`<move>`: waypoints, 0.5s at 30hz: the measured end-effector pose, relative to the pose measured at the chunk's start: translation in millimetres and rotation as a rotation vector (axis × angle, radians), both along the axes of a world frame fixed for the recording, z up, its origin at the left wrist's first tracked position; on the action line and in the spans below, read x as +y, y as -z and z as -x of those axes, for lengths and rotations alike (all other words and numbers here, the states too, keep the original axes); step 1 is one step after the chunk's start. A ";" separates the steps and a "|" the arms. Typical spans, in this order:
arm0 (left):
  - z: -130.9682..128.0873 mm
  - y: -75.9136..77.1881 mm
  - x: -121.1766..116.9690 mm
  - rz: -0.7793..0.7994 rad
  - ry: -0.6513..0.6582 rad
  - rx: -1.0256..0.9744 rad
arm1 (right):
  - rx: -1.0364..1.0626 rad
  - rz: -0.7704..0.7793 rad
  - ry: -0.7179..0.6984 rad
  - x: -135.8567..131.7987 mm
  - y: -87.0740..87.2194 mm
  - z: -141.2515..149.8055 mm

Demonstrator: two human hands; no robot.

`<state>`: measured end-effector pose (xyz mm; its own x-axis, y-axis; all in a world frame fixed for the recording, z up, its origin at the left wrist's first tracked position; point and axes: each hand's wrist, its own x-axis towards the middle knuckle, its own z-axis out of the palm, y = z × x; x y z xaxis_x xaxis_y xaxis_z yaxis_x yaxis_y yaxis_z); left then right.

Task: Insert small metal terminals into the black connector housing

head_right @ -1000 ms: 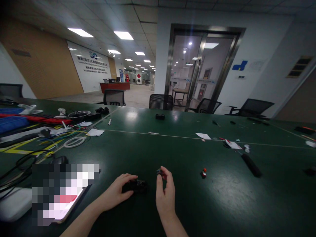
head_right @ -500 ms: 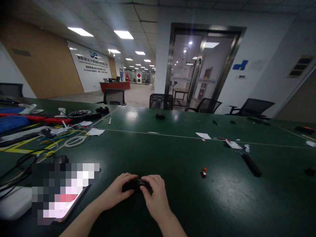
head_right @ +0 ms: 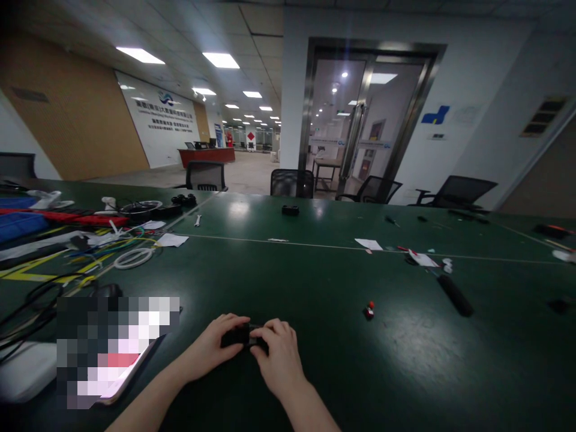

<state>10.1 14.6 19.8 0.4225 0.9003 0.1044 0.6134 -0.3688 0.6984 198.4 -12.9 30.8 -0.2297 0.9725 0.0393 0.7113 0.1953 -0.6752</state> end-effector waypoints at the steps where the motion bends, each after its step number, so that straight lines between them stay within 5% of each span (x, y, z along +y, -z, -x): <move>1: 0.0 0.3 -0.1 -0.002 -0.001 0.002 | 0.016 0.014 0.012 0.1 0.0 -0.8; 15: -0.3 -0.5 -1.6 -0.003 -0.017 0.036 | 0.200 -0.083 0.049 3.3 10.3 -5.6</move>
<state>10.3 13.0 20.3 0.4103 0.9073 0.0917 0.6446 -0.3596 0.6746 204.0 -9.5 20.6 -0.1619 0.9738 0.1594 0.5750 0.2244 -0.7868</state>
